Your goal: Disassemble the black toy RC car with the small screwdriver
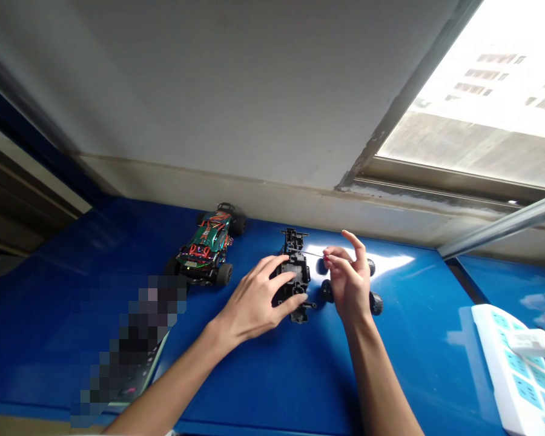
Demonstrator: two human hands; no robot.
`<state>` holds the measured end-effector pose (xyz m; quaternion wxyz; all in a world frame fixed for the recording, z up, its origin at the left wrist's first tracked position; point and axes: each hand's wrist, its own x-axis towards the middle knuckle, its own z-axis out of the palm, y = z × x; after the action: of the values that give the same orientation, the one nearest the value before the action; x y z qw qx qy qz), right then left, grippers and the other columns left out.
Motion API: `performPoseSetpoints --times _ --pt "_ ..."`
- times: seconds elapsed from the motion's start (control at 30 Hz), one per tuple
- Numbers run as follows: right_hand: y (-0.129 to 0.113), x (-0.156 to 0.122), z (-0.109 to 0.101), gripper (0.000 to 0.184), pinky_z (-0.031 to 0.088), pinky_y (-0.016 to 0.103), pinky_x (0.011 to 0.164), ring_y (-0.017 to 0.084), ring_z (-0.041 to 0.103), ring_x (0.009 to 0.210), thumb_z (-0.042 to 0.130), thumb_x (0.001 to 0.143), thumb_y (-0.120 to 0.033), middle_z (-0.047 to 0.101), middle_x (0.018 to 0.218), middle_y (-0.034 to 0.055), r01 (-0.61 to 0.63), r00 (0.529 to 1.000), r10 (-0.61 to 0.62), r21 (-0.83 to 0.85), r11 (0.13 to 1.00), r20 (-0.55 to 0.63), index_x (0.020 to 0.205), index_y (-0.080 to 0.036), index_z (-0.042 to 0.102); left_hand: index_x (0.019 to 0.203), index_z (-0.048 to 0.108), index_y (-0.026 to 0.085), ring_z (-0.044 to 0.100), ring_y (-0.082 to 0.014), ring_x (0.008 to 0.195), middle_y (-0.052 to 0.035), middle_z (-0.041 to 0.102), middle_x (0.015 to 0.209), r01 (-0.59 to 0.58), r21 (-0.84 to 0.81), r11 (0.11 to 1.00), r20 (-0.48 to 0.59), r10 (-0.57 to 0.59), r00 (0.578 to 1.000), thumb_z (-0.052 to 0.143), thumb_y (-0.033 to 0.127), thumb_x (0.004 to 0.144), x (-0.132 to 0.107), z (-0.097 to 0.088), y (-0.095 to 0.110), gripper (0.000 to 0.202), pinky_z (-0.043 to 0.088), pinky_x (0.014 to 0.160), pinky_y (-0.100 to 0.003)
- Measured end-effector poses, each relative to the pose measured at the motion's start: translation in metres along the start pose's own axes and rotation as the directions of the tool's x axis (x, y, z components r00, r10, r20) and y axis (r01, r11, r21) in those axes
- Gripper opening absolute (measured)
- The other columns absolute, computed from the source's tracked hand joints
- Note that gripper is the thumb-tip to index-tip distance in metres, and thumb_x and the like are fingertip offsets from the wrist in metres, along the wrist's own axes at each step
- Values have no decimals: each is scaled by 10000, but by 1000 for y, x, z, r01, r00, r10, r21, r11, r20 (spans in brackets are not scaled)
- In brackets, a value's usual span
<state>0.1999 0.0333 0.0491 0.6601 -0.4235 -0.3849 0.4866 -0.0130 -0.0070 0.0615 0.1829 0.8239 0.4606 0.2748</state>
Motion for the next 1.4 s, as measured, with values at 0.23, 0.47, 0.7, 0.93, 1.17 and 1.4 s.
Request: performPoseSetpoints --times 0.23,0.47,0.7,0.93,1.17,1.4 --pt "-2 -1 -1 589 509 321 792 172 657 828 806 791 -236 773 933 -2 42 999 -42 -18 999 -33 1342 -319 614 1270 718 197 515 -379 1482 -164 553 1588 56 21 998 93 -58 994 808 558 824 13 -4 4 581 475 1217 -530" --pt "2 -1 -1 569 513 320 739 183 669 829 805 822 -292 790 972 14 212 968 -232 -181 960 -97 1351 -292 595 1507 597 261 452 -339 1541 -111 548 1610 9 -123 992 232 20 972 819 398 800 48 -10 -15 754 437 1248 -476" --pt "2 -2 1 508 541 341 800 177 698 826 787 858 -275 792 967 2 355 906 -397 -246 902 -150 1329 -287 599 1417 673 248 652 -297 1359 -71 704 1445 -17 -77 997 128 26 991 677 239 904 63 -19 -25 513 518 1172 -417" --pt "-3 -5 4 495 557 378 860 194 719 907 766 886 -282 794 1017 18 377 889 -436 -315 871 -142 1346 -283 584 1272 749 150 570 -324 1386 -134 707 1389 -15 225 974 -177 56 983 630 84 945 67 -23 -38 354 493 1192 -508" --pt "-3 -5 5 469 569 391 879 202 742 935 762 895 -292 802 1021 28 371 893 -427 -299 879 -146 1330 -266 589 1342 703 141 603 -334 1289 -133 729 1337 -103 257 961 -53 121 991 559 307 1066 55 11 2 353 544 1093 -515" --pt "-5 -3 3 441 568 374 834 196 736 889 753 897 -285 802 987 16 401 865 -467 -306 863 -183 1311 -266 600 1437 624 199 653 -326 1246 -140 669 1301 98 92 991 34 -101 994 461 623 1055 47 9 0 593 547 1082 -493"
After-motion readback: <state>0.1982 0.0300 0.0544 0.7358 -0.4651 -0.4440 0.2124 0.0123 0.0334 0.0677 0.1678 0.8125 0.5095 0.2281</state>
